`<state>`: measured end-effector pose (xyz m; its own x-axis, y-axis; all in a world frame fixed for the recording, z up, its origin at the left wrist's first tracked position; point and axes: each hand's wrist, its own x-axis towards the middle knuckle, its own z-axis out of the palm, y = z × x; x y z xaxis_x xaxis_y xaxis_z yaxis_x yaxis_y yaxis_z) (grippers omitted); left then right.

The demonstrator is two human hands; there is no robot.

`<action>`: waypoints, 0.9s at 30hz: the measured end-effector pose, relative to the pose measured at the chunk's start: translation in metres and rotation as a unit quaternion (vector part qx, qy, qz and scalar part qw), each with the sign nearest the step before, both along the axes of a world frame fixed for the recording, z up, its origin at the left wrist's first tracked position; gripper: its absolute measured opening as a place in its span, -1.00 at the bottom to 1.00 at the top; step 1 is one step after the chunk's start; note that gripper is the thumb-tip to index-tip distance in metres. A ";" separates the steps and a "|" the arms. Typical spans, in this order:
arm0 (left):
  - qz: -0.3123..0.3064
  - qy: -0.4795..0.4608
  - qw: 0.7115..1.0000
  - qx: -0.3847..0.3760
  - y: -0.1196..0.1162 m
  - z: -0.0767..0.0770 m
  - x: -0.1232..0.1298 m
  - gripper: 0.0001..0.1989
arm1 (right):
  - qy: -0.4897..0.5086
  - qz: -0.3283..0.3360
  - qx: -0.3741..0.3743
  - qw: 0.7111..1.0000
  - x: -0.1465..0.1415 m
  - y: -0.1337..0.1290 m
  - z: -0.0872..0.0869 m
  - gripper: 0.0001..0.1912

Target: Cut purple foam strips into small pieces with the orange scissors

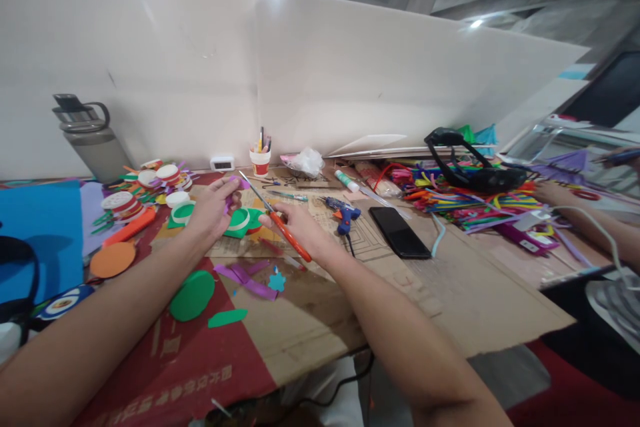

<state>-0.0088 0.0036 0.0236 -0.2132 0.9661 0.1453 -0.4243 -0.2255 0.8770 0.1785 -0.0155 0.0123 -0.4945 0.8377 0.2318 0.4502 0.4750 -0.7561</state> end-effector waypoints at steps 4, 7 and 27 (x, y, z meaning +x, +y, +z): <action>-0.011 0.000 1.000 0.002 0.001 0.000 0.000 -0.82 | 0.005 0.004 -0.003 1.000 0.000 0.000 0.001 -0.52; -0.019 0.004 1.000 0.008 0.000 -0.001 0.000 -0.80 | 0.013 -0.001 -0.011 1.000 0.000 0.001 -0.001 -0.52; -0.072 -0.038 0.995 -0.048 -0.009 0.002 0.014 -0.82 | 0.054 -0.008 -0.006 0.998 -0.003 0.006 -0.012 -0.63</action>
<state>0.0055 -0.0053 0.0255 -0.0779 0.9962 0.0388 -0.5118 -0.0734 0.8560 0.1757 -0.0099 0.0002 -0.4535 0.8484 0.2731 0.3726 0.4588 -0.8067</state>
